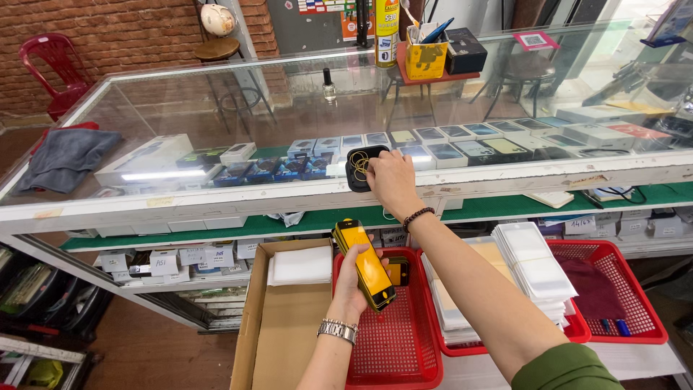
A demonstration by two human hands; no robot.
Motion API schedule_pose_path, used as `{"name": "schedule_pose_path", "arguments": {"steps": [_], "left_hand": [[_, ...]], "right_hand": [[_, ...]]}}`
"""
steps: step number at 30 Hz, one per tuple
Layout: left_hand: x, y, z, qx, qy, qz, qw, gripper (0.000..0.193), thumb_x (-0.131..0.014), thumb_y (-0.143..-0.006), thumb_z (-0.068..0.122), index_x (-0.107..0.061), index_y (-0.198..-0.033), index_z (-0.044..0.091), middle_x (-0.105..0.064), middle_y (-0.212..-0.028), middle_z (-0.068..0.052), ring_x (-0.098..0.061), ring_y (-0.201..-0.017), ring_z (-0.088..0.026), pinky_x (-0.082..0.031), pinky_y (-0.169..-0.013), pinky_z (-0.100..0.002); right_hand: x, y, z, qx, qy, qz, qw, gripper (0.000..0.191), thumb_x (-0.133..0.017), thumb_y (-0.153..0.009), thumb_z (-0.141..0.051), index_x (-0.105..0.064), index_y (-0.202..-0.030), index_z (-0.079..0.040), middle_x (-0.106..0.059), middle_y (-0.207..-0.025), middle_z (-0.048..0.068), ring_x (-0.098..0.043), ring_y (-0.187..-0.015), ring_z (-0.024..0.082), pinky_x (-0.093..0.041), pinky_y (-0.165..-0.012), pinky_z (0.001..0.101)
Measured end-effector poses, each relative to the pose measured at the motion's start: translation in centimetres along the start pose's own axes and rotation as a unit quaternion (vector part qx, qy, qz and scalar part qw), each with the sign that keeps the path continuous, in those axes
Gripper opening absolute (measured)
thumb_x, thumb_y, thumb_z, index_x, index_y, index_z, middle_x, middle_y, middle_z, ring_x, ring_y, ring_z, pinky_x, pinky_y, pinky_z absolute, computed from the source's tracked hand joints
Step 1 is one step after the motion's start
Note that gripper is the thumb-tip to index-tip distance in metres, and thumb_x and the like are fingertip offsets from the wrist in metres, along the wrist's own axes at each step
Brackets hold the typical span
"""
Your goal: The person packs phone screen protectors at a shop counter. They slide protectors into clear plastic sleeves, stack the sleeved protectors, wrap stacks with white paper sheets, secure them with yellow rubber bands from a small tray, and place the wrapped bundles into a cardboard box next to red baskets.
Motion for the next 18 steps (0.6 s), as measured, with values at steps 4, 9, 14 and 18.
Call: {"name": "schedule_pose_path", "arguments": {"steps": [4, 9, 14, 18], "left_hand": [[-0.9, 0.0, 0.5, -0.015, 0.009, -0.023, 1.000, 0.039, -0.063, -0.090, 0.026, -0.060, -0.126, 0.013, -0.069, -0.096, -0.010, -0.069, -0.082, -0.023, -0.059, -0.075, -0.041], [-2.6, 1.0, 1.2, -0.051, 0.042, -0.066, 0.996, 0.042, -0.058, -0.091, 0.026, -0.058, -0.126, 0.002, -0.072, -0.103, -0.011, -0.071, -0.087, -0.025, -0.060, -0.081, -0.044], [-4.5, 3.6, 1.0, -0.082, 0.049, -0.200, 0.975, 0.051, -0.055, -0.094, 0.030, -0.058, -0.136, 0.002, -0.069, -0.108, -0.023, -0.071, -0.093, -0.032, -0.059, -0.086, -0.043], [-5.5, 4.7, -1.0, -0.062, 0.086, -0.216, 0.971, 0.051, -0.054, -0.095, 0.032, -0.056, -0.133, -0.001, -0.066, -0.116, -0.021, -0.070, -0.097, -0.033, -0.059, -0.088, -0.046]], "right_hand": [[0.1, -0.3, 0.8, -0.023, -0.049, 0.031, 0.998, 0.008, -0.074, -0.085, -0.016, -0.074, -0.082, -0.009, -0.067, -0.087, 0.008, -0.060, -0.093, 0.029, -0.045, -0.083, 0.0425], [4.1, 0.6, 2.0, -0.093, -0.216, 0.107, 0.966, 0.015, -0.073, -0.092, -0.019, -0.075, -0.091, -0.004, -0.068, -0.084, 0.008, -0.063, -0.086, 0.025, -0.050, -0.078, 0.0388], [5.4, 7.7, 1.4, -0.184, -0.335, -0.142, 0.913, 0.022, -0.073, -0.091, -0.023, -0.075, -0.094, -0.001, -0.075, -0.078, 0.009, -0.063, -0.067, 0.011, -0.051, -0.062, 0.0285], [5.5, 13.2, 2.6, -0.215, -0.408, -0.151, 0.874, 0.022, -0.068, -0.093, -0.022, -0.071, -0.094, 0.000, -0.079, -0.085, 0.005, -0.070, -0.073, 0.007, -0.055, -0.067, 0.0259]]}}
Point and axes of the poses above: each hand's wrist, its own y-axis away from the middle knuckle, its own x-axis out of the back of the hand, z = x × y, the point moved 4 cm from there along -y, towards the middle knuckle
